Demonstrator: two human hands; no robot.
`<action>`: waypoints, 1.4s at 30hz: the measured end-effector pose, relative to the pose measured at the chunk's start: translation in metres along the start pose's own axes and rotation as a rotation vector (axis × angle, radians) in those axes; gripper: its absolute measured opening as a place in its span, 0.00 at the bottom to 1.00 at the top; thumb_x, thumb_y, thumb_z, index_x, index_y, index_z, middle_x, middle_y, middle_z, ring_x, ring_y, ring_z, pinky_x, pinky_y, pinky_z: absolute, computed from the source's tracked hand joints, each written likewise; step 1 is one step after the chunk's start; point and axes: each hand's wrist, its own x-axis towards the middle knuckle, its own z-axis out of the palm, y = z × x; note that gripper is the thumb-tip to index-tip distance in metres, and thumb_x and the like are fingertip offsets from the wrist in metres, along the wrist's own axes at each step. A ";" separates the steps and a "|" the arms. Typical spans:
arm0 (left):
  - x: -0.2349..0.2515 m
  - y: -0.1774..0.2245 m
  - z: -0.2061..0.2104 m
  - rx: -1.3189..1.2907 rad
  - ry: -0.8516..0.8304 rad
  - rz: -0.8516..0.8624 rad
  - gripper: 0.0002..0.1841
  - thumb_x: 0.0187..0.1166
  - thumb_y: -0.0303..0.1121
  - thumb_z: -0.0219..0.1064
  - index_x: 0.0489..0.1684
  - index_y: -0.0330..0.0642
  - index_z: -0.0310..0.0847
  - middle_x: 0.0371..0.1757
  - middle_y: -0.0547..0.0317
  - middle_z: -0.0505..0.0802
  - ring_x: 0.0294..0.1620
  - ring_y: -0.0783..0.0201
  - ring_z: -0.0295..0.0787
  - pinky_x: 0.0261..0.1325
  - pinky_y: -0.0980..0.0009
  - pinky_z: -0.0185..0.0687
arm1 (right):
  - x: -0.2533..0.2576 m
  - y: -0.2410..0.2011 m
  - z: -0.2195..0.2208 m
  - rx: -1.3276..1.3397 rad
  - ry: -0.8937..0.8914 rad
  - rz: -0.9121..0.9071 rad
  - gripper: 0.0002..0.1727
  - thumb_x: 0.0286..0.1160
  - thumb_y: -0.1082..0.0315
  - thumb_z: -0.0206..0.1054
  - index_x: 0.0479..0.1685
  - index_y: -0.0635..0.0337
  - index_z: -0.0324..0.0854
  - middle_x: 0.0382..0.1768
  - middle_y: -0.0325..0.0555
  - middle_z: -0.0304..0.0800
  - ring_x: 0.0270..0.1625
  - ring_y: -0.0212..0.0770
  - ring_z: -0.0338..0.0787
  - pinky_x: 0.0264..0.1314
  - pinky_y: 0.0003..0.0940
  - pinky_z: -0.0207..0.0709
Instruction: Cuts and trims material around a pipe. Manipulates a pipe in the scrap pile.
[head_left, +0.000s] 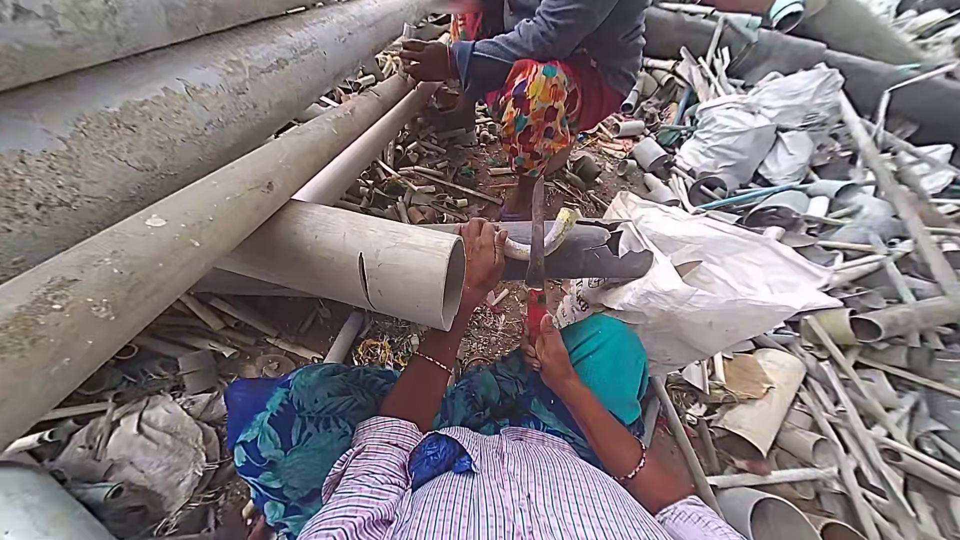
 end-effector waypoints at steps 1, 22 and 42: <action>-0.001 -0.001 0.000 0.017 0.004 0.011 0.20 0.91 0.31 0.50 0.53 0.19 0.83 0.65 0.22 0.84 0.74 0.29 0.75 0.84 0.38 0.50 | 0.003 -0.003 -0.001 0.035 0.015 -0.060 0.29 0.93 0.57 0.21 0.31 0.52 0.67 0.11 0.25 0.67 0.09 0.19 0.64 0.13 0.13 0.59; 0.013 0.012 -0.007 0.138 -0.047 0.015 0.21 0.96 0.38 0.45 0.49 0.29 0.81 0.52 0.34 0.87 0.61 0.36 0.84 0.65 0.45 0.75 | 0.018 -0.014 -0.014 -0.854 0.327 -0.425 0.24 0.93 0.63 0.44 0.62 0.81 0.73 0.28 0.51 0.80 0.29 0.38 0.82 0.39 0.36 0.79; 0.042 0.006 0.001 0.075 -0.156 -0.060 0.25 0.96 0.42 0.44 0.49 0.29 0.84 0.53 0.35 0.88 0.62 0.35 0.83 0.63 0.39 0.72 | 0.035 -0.031 -0.049 -0.747 0.170 -0.405 0.21 0.90 0.61 0.50 0.58 0.76 0.73 0.22 0.38 0.74 0.19 0.29 0.75 0.27 0.27 0.76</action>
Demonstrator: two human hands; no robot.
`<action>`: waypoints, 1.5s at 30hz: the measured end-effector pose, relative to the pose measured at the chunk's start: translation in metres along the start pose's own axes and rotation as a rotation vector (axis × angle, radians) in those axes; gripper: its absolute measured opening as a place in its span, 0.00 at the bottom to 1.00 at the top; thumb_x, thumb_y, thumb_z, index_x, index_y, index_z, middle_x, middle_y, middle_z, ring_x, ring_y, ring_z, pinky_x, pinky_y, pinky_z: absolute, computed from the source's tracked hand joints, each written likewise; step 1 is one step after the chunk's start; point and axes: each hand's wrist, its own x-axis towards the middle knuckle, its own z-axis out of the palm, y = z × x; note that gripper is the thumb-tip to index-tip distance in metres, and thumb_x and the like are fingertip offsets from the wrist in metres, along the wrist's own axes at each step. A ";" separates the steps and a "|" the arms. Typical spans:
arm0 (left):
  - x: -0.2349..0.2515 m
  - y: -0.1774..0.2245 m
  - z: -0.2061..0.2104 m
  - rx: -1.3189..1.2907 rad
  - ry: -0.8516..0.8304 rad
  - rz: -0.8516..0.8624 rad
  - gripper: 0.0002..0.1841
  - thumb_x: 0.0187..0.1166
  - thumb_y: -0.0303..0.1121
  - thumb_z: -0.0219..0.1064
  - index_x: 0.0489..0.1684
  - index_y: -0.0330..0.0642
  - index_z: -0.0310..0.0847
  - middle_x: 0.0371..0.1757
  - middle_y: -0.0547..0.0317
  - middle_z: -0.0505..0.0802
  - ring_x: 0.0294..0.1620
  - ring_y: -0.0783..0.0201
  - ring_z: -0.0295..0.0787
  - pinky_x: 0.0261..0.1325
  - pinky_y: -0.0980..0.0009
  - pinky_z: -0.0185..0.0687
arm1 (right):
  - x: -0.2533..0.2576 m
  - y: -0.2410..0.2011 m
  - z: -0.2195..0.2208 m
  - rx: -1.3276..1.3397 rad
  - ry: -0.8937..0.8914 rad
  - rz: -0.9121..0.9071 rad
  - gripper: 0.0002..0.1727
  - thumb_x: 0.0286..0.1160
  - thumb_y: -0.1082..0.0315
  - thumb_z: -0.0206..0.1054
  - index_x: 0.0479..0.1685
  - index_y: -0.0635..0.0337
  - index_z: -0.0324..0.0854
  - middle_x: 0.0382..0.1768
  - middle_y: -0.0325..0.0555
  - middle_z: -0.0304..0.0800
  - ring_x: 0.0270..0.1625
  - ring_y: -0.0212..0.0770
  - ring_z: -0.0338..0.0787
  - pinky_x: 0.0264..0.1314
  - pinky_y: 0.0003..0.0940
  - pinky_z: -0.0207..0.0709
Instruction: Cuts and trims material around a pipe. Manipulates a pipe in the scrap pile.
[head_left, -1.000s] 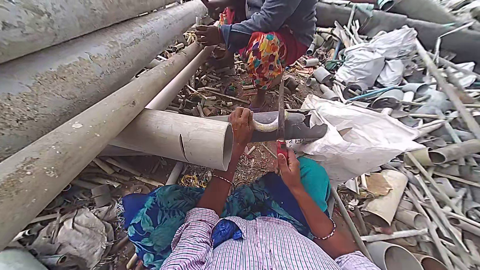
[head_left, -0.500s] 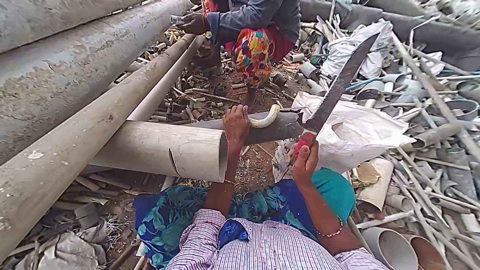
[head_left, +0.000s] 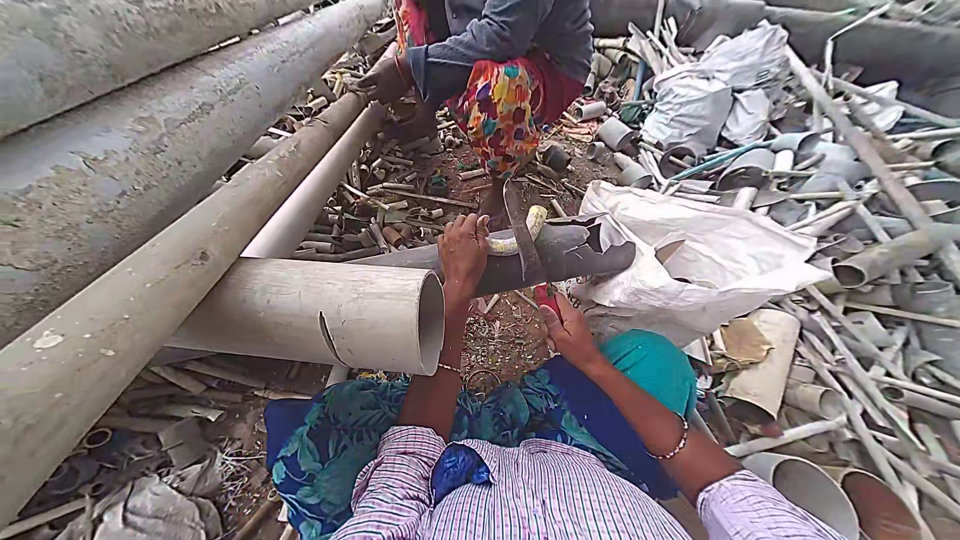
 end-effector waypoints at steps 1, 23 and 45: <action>-0.002 0.003 -0.004 -0.018 0.002 0.011 0.26 0.96 0.42 0.44 0.49 0.29 0.84 0.53 0.35 0.88 0.62 0.35 0.83 0.63 0.39 0.72 | 0.003 -0.006 -0.004 0.081 0.074 -0.059 0.20 0.90 0.60 0.48 0.56 0.74 0.72 0.21 0.33 0.73 0.17 0.24 0.75 0.24 0.23 0.76; -0.001 0.001 -0.012 -0.070 -0.095 -0.039 0.26 0.97 0.42 0.44 0.49 0.28 0.84 0.57 0.34 0.87 0.65 0.37 0.82 0.68 0.38 0.71 | 0.020 0.018 -0.001 -0.083 0.061 -0.047 0.23 0.89 0.62 0.50 0.61 0.79 0.71 0.22 0.45 0.76 0.19 0.35 0.78 0.28 0.34 0.78; 0.016 -0.016 -0.003 -0.031 -0.045 0.043 0.21 0.94 0.37 0.51 0.53 0.26 0.86 0.61 0.32 0.85 0.67 0.34 0.79 0.70 0.40 0.71 | 0.030 0.005 0.001 0.045 0.089 0.012 0.22 0.91 0.64 0.48 0.63 0.80 0.69 0.24 0.42 0.74 0.21 0.33 0.76 0.30 0.32 0.76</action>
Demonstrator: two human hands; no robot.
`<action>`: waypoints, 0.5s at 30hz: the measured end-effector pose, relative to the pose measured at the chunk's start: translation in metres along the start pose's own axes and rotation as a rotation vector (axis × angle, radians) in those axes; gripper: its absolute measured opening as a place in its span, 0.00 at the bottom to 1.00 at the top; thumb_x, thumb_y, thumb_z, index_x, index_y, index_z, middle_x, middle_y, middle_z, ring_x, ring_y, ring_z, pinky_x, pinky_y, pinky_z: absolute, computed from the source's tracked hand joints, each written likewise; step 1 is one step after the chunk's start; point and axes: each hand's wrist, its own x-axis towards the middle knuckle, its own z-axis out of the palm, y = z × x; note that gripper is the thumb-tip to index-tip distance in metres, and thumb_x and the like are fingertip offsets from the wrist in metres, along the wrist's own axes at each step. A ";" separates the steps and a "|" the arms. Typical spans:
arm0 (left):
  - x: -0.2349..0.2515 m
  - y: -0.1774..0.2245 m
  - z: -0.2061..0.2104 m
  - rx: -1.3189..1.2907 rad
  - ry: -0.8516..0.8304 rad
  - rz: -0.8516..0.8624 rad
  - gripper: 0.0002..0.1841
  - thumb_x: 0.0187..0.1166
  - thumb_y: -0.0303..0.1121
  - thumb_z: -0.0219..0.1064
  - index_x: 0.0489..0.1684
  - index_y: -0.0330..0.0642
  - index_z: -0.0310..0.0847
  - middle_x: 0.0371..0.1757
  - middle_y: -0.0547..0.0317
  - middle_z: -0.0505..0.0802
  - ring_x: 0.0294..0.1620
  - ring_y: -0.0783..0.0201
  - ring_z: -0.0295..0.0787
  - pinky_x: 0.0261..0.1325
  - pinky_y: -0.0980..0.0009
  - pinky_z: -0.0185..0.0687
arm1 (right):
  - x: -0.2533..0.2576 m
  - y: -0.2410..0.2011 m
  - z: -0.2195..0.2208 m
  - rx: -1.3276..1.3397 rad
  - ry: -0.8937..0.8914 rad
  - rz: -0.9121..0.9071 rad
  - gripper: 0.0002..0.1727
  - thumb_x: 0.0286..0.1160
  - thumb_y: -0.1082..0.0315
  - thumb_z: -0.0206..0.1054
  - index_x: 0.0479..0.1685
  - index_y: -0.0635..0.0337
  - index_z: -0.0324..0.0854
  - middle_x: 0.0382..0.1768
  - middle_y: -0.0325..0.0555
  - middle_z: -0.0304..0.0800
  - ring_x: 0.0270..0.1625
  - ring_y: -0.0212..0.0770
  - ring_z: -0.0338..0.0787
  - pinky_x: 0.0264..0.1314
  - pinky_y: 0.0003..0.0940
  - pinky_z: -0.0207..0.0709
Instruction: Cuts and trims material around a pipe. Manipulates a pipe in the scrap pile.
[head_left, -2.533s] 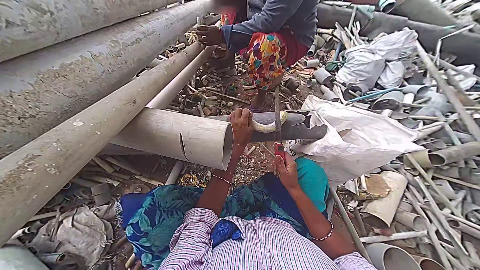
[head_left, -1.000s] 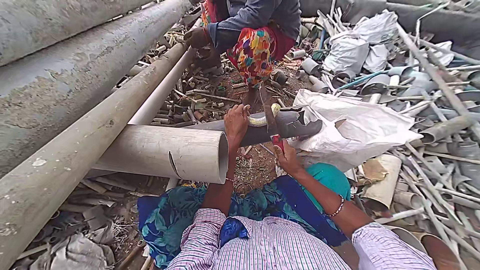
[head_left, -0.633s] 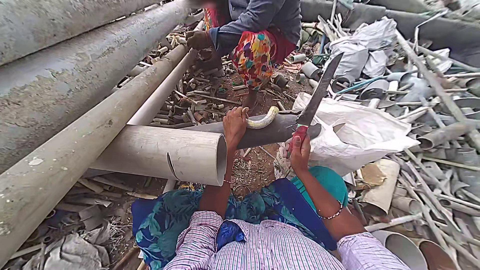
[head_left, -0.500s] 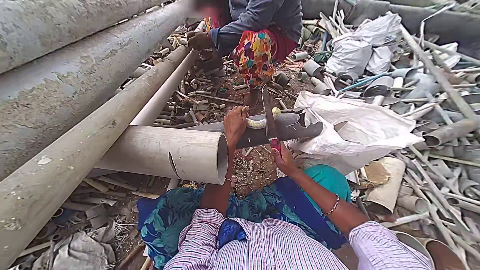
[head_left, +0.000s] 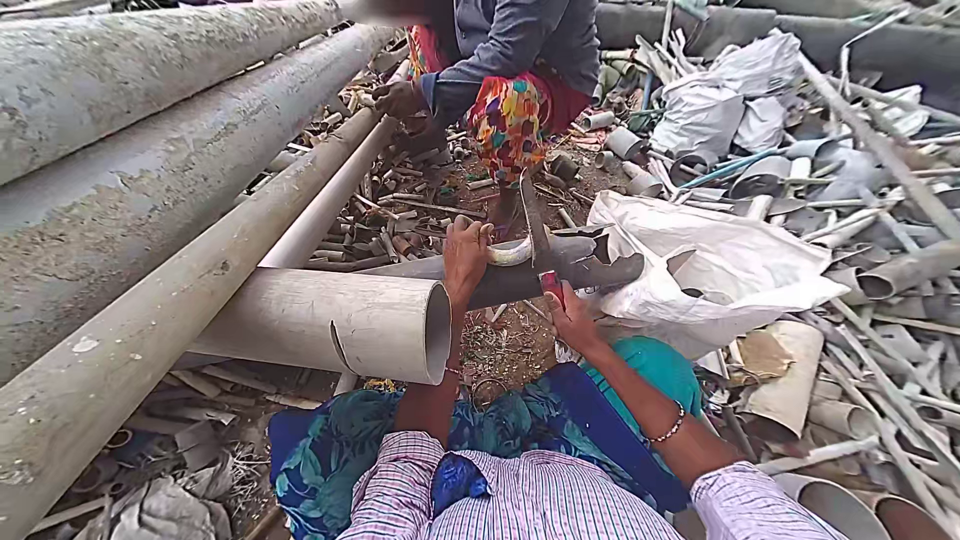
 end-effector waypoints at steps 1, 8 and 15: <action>-0.004 0.001 0.002 0.018 0.056 0.059 0.19 0.93 0.35 0.54 0.53 0.25 0.85 0.61 0.32 0.85 0.67 0.33 0.79 0.69 0.40 0.72 | -0.003 0.007 0.004 -0.061 -0.078 0.039 0.23 0.91 0.62 0.49 0.63 0.79 0.70 0.24 0.43 0.74 0.22 0.34 0.76 0.31 0.34 0.77; -0.015 -0.009 0.013 0.030 0.114 0.417 0.14 0.86 0.32 0.60 0.39 0.31 0.89 0.49 0.37 0.91 0.65 0.32 0.82 0.75 0.40 0.68 | -0.003 0.005 0.007 0.224 -0.006 0.059 0.17 0.91 0.66 0.44 0.55 0.75 0.69 0.19 0.32 0.71 0.15 0.24 0.73 0.20 0.21 0.75; -0.030 0.004 0.013 0.260 0.118 0.489 0.19 0.67 0.47 0.80 0.42 0.38 0.91 0.48 0.42 0.92 0.66 0.35 0.82 0.80 0.32 0.57 | -0.007 -0.022 -0.020 0.394 0.033 -0.038 0.13 0.90 0.66 0.43 0.56 0.66 0.67 0.20 0.25 0.72 0.16 0.19 0.75 0.20 0.16 0.76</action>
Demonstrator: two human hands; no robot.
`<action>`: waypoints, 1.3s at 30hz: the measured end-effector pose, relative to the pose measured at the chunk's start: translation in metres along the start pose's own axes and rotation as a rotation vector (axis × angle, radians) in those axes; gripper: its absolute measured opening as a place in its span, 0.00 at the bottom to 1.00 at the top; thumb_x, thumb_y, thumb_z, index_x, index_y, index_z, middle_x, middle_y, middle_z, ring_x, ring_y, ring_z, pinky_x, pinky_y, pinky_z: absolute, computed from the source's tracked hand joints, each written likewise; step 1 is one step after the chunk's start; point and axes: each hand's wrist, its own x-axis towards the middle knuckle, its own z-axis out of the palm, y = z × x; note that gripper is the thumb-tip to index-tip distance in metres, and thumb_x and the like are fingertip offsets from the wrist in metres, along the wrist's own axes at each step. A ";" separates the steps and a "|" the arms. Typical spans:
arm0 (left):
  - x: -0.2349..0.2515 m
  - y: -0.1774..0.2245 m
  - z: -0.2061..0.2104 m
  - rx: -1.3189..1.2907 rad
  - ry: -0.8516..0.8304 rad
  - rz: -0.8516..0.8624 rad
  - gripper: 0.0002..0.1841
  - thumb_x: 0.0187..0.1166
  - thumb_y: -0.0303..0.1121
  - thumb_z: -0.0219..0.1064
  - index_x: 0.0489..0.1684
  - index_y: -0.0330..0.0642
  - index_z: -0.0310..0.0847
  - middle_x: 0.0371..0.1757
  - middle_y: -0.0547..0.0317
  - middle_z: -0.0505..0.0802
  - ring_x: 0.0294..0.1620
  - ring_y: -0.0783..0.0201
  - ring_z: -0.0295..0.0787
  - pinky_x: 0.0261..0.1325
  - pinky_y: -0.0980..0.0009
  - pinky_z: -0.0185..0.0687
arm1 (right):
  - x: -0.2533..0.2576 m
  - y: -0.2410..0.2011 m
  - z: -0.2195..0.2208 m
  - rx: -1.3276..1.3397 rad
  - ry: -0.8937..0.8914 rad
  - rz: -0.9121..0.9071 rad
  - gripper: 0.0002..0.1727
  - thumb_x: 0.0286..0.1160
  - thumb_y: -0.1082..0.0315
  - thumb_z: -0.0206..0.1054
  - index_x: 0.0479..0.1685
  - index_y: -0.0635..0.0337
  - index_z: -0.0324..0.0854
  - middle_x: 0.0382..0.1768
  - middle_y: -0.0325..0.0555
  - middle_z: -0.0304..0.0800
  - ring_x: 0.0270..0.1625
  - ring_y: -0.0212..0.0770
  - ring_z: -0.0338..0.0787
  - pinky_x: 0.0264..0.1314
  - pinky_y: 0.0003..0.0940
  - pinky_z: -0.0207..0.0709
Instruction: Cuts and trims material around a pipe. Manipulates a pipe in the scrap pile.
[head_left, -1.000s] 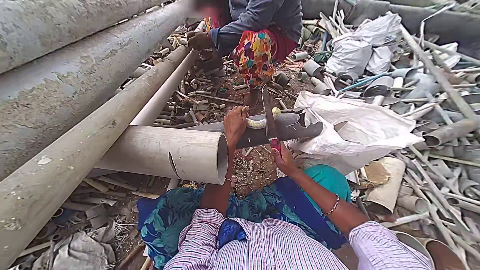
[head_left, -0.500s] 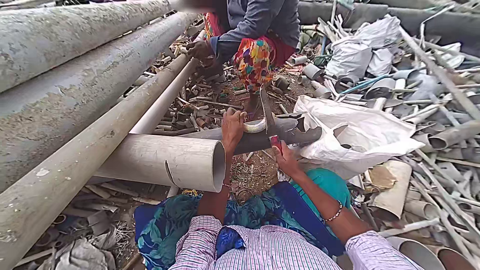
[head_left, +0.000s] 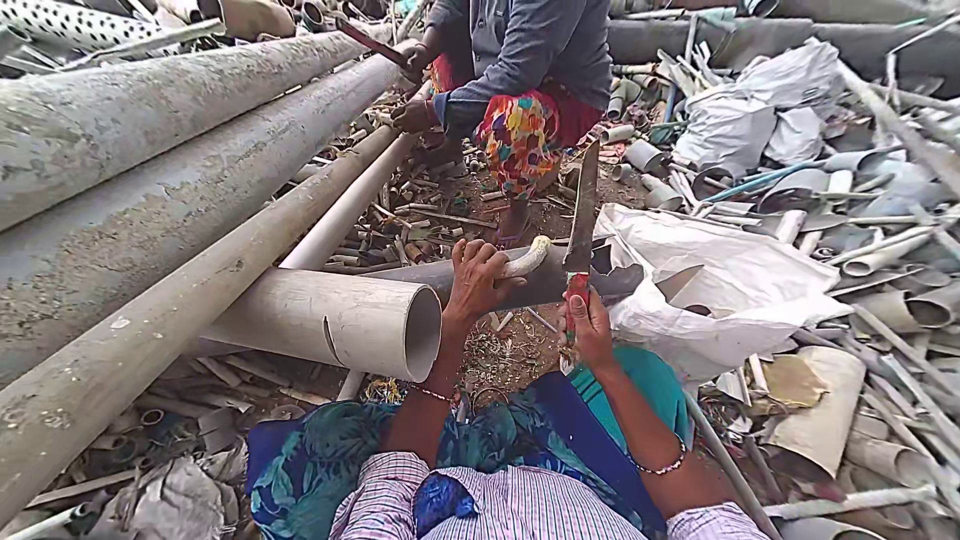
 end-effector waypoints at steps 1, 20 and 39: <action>0.001 0.002 -0.005 -0.018 0.006 0.007 0.19 0.72 0.47 0.77 0.44 0.38 0.91 0.48 0.43 0.92 0.64 0.37 0.84 0.79 0.34 0.60 | 0.000 -0.006 -0.004 -0.014 -0.014 -0.063 0.13 0.91 0.64 0.44 0.56 0.64 0.67 0.21 0.23 0.74 0.17 0.18 0.76 0.21 0.16 0.76; -0.035 0.036 -0.041 -0.537 -0.104 -0.700 0.24 0.78 0.21 0.70 0.73 0.23 0.75 0.63 0.28 0.89 0.65 0.43 0.87 0.74 0.53 0.77 | -0.025 -0.009 0.026 -0.101 -0.219 0.115 0.18 0.92 0.61 0.45 0.60 0.70 0.67 0.20 0.27 0.71 0.14 0.17 0.72 0.16 0.16 0.72; -0.051 0.042 -0.024 -0.769 0.035 -0.701 0.24 0.72 0.18 0.70 0.70 0.31 0.78 0.59 0.42 0.89 0.49 0.60 0.88 0.51 0.64 0.85 | -0.035 -0.013 0.015 -0.233 -0.265 0.155 0.17 0.92 0.62 0.49 0.59 0.69 0.72 0.20 0.32 0.73 0.15 0.23 0.74 0.19 0.19 0.73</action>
